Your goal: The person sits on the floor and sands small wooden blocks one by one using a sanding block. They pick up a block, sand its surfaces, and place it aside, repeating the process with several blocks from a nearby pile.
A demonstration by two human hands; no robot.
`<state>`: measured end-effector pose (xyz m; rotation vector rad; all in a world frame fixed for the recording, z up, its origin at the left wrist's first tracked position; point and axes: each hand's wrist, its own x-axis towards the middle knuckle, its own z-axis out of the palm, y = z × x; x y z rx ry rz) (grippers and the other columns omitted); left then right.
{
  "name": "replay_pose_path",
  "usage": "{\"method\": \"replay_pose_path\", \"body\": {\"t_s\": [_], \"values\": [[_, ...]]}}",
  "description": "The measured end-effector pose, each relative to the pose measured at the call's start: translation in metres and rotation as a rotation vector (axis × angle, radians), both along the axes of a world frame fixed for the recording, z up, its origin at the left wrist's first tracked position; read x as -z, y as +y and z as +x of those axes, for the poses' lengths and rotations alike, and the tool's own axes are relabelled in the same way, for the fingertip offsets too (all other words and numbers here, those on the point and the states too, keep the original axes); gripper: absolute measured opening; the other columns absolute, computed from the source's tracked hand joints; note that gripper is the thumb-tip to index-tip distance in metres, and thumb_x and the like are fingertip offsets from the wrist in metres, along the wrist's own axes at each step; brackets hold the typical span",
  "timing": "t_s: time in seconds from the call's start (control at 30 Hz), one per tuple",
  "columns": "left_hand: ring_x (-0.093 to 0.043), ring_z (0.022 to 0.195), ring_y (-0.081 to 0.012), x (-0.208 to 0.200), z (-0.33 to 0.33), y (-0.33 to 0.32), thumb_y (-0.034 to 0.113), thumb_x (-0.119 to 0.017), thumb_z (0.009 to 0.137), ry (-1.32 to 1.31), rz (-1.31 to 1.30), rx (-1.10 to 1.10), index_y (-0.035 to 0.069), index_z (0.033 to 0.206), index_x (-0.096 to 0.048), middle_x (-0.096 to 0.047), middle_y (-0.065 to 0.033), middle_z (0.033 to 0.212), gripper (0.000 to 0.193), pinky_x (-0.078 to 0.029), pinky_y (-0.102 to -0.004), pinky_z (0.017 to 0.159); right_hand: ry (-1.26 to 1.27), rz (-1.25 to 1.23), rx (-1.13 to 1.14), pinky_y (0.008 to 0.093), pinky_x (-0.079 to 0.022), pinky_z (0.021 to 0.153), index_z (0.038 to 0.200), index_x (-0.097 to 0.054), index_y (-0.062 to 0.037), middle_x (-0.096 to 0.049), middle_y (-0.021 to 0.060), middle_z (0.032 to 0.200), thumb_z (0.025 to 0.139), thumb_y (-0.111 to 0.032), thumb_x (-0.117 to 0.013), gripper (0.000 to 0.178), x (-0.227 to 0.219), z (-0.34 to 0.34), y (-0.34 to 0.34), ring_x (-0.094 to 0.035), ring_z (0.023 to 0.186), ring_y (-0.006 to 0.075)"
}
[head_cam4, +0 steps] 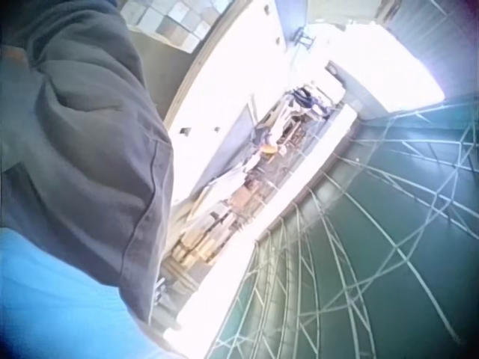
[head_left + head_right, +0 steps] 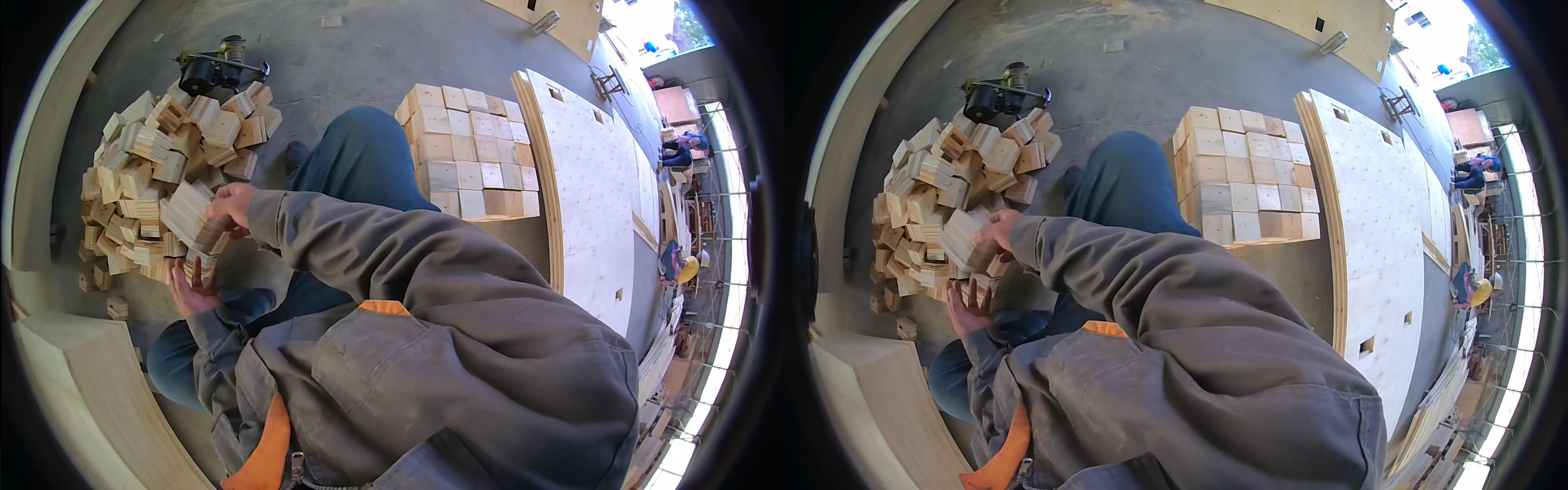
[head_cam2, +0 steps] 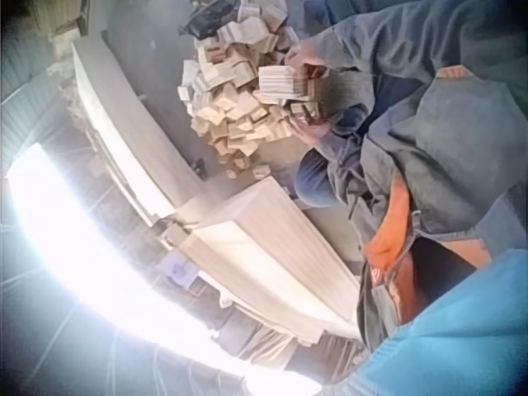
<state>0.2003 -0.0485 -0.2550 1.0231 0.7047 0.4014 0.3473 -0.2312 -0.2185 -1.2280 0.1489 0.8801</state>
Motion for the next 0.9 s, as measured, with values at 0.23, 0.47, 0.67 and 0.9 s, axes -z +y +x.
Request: {"method": "replay_pose_path", "body": {"t_s": [0.23,0.47,0.67,0.9], "values": [[-0.064,0.111,-0.0264,0.073,-0.005,0.051,0.038,-0.068,0.096,0.277,-0.245,0.08,0.018,0.136,-0.056,-0.059,-0.0015,0.134,0.046,-0.058,-0.0498,0.084,0.087,0.388,0.385,0.046,-0.056,0.073,0.128,-0.057,-0.0062,-0.064,0.0129,0.111,0.086,-0.013,-0.07,0.044,-0.018,0.056,-0.037,-0.065,0.082,0.0263],[-0.068,0.099,-0.0264,0.081,-0.001,0.043,0.038,-0.07,0.095,0.35,-0.238,0.203,0.018,0.126,-0.062,-0.068,-0.0033,0.115,0.039,-0.058,-0.0452,0.075,-0.198,0.194,0.517,0.0437,-0.056,0.072,0.123,-0.056,0.0008,-0.067,0.0143,0.088,0.091,-0.008,-0.064,0.035,-0.069,0.106,-0.129,-0.067,0.077,0.0274],[-0.069,0.093,-0.0231,0.053,0.004,0.017,0.032,-0.072,0.095,0.416,-0.157,0.177,0.016,0.124,-0.063,-0.069,-0.0032,0.111,0.034,-0.059,-0.0411,0.071,-0.271,0.154,0.551,0.0378,-0.056,0.069,0.119,-0.059,-0.0011,-0.066,0.0099,0.083,0.093,-0.008,-0.064,0.027,-0.078,0.113,-0.211,-0.066,0.073,0.0227],[-0.069,0.092,-0.0219,0.068,0.009,0.016,0.031,-0.071,0.096,0.472,-0.12,0.231,0.015,0.125,-0.063,-0.069,-0.0037,0.111,0.034,-0.059,-0.0394,0.07,-0.189,-0.016,0.676,0.0381,-0.057,0.071,0.12,-0.058,-0.0016,-0.065,0.0094,0.085,0.094,-0.008,-0.064,0.028,-0.022,0.137,-0.263,-0.065,0.076,0.0231]]}}
